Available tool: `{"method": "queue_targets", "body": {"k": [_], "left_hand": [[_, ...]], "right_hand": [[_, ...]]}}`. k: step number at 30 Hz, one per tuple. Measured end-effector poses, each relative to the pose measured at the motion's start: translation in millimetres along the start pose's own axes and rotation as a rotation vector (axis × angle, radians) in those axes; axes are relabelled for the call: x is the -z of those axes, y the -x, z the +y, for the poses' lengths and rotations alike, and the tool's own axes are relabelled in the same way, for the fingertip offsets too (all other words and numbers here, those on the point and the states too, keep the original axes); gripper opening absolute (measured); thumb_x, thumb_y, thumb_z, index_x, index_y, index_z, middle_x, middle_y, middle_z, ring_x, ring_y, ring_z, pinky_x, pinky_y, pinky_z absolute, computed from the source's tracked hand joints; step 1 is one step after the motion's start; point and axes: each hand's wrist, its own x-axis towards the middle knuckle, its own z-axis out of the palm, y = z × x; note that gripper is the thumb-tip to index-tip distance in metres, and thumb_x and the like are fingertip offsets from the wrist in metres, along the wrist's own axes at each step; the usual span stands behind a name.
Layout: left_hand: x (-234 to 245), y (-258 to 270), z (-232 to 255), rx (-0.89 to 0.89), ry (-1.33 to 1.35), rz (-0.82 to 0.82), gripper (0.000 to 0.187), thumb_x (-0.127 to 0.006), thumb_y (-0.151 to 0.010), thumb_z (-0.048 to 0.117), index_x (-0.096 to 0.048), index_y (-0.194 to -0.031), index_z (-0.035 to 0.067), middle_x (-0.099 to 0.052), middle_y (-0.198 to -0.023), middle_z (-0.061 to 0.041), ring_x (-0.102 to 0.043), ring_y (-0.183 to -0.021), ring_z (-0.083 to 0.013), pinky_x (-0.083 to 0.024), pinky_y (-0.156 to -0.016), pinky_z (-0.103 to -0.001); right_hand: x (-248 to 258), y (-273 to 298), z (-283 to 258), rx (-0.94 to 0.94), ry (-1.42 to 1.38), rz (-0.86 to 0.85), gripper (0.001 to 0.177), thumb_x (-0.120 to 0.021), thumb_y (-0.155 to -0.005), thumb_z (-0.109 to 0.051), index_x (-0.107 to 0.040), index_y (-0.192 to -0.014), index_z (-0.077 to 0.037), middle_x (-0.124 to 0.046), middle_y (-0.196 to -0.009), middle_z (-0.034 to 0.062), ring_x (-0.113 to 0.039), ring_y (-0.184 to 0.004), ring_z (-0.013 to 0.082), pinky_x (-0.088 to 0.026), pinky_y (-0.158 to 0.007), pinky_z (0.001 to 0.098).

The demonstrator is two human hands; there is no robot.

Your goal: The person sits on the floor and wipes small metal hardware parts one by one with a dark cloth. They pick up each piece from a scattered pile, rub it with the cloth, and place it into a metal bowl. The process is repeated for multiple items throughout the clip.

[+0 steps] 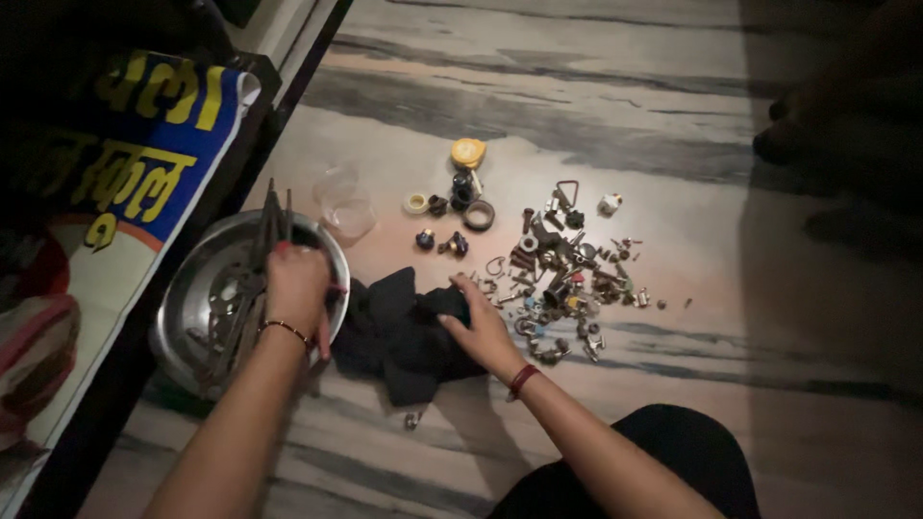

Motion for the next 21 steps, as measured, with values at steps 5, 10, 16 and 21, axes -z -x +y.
{"method": "queue_targets", "body": {"k": [5,10,16,21], "left_hand": [[5,-36,34,0.061,0.119,0.106,0.012,-0.065,-0.096,0.018,-0.073,-0.104,0.014,-0.072,-0.106,-0.008,-0.071,-0.097,-0.0255,-0.053,-0.080,-0.044],[37,-116,101,-0.022,0.462,0.084,0.013,-0.065,-0.088,0.011,-0.072,-0.098,0.014,-0.069,-0.103,-0.008,-0.070,-0.098,-0.0279,-0.055,-0.083,-0.043],[43,-220,153,-0.020,0.715,0.262,0.030,-0.067,-0.089,0.019,-0.064,-0.117,0.010,-0.068,-0.109,-0.014,-0.064,-0.104,-0.0355,-0.052,-0.082,-0.048],[21,-289,186,0.069,0.765,0.231,0.042,-0.069,-0.086,0.023,-0.060,-0.126,0.014,-0.060,-0.127,-0.020,-0.060,-0.110,-0.0412,-0.050,-0.087,-0.054]], "right_hand": [[18,-7,7,-0.061,-0.022,-0.099,0.059,-0.072,-0.087,-0.014,-0.049,-0.141,-0.010,-0.060,-0.138,0.0222,-0.057,-0.130,0.0393,-0.046,-0.106,0.0432],[24,-25,20,-0.216,-0.044,-0.076,0.055,-0.063,-0.084,-0.006,-0.051,-0.137,-0.013,-0.067,-0.124,0.0212,-0.065,-0.118,0.0372,-0.052,-0.099,0.0421],[19,-30,25,-0.248,-0.076,-0.069,0.050,-0.065,-0.084,-0.007,-0.055,-0.133,-0.013,-0.067,-0.119,0.0219,-0.066,-0.114,0.0374,-0.052,-0.097,0.0421],[20,-38,23,-0.341,-0.110,-0.116,0.049,-0.066,-0.083,-0.007,-0.057,-0.131,-0.012,-0.068,-0.117,0.0212,-0.066,-0.113,0.0380,-0.052,-0.096,0.0427]]}}
